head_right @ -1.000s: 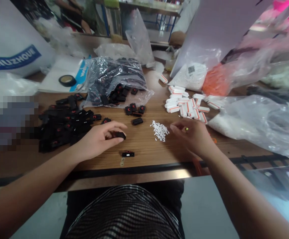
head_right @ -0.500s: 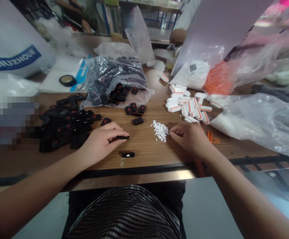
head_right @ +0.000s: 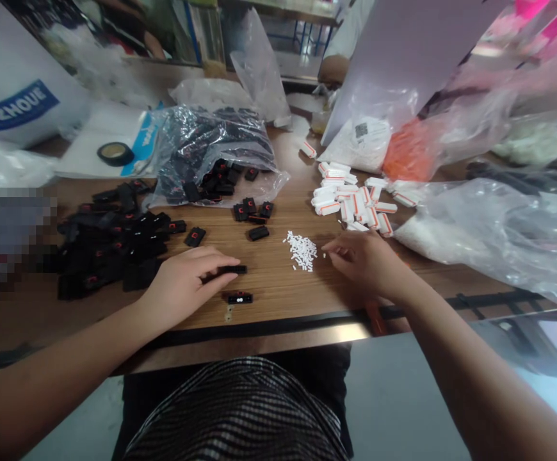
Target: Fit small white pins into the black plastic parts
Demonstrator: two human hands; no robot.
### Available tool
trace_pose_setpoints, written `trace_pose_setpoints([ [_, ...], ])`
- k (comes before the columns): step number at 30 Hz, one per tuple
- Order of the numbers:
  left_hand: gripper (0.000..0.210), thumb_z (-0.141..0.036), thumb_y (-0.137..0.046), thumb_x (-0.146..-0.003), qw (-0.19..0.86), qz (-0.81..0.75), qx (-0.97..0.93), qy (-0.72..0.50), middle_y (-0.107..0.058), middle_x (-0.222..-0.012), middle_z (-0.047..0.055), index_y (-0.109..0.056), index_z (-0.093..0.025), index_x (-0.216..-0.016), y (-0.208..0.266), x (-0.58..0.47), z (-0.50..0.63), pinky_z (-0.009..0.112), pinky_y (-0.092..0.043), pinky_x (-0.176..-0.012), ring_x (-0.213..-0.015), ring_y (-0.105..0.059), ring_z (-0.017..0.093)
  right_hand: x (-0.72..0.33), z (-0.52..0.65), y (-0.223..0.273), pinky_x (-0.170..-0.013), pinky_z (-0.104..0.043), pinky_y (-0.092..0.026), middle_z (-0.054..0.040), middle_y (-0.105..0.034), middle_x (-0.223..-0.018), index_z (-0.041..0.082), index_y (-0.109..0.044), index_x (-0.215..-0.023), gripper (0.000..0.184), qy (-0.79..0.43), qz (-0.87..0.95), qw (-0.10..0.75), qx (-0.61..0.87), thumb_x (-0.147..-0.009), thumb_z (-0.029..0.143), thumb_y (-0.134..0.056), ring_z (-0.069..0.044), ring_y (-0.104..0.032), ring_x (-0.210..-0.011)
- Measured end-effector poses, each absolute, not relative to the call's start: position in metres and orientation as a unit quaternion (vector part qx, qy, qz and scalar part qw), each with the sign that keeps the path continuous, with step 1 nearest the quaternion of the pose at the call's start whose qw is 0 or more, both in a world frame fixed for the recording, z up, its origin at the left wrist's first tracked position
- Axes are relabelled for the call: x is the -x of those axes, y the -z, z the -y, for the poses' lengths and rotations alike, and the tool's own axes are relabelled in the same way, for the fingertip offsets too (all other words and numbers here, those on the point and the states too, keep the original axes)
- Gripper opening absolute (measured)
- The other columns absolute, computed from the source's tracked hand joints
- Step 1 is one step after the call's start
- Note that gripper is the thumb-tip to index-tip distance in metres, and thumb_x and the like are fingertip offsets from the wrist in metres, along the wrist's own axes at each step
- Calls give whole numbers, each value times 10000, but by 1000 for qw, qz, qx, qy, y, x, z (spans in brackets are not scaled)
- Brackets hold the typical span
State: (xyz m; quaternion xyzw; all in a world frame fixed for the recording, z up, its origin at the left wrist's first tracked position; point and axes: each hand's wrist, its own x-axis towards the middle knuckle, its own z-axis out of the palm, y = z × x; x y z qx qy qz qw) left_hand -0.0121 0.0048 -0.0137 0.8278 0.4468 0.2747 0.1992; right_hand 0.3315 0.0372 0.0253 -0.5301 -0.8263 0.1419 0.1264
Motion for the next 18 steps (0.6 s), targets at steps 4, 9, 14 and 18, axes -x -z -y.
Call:
trace_pose_setpoints([
  [4, 157, -259, -678, -907, 202, -458, -825, -262, -712, -1002, 2, -679, -240, -1063, 11, 11, -3, 337, -515, -828, -924, -653, 179, -331, -34, -21, -676, -337, -525, -30, -767, -827, 233, -768, -864, 187, -163, 772, 144, 597, -850, 343, -617, -194, -690, -727],
  [9, 135, -263, -716, -869, 206, -493, -811, -240, -682, -880, 1, -645, -207, -970, 8, 9, -2, 321, -492, -734, -801, -628, 175, -331, -36, -10, -605, -308, -487, -20, -745, -751, 246, -768, -826, 177, -170, 770, 135, 600, -838, 376, -650, -171, -655, -665],
  [14, 117, -238, -686, -871, 207, -480, -816, -245, -675, -925, 20, -648, -202, -976, 5, 11, 0, 323, -488, -772, -855, -614, 183, -333, -39, -7, -599, -317, -465, -28, -734, -722, 230, -751, -805, 166, -152, 776, 115, 601, -830, 352, -641, -174, -649, -648],
  [18, 78, -215, -646, -880, 221, -469, -817, -253, -666, -902, 17, -658, -201, -956, 4, 10, 0, 315, -480, -771, -837, -606, 174, -321, -37, -18, -573, -325, -439, -22, -702, -670, 222, -721, -743, 182, -155, 763, 119, 616, -809, 376, -649, -173, -604, -590],
])
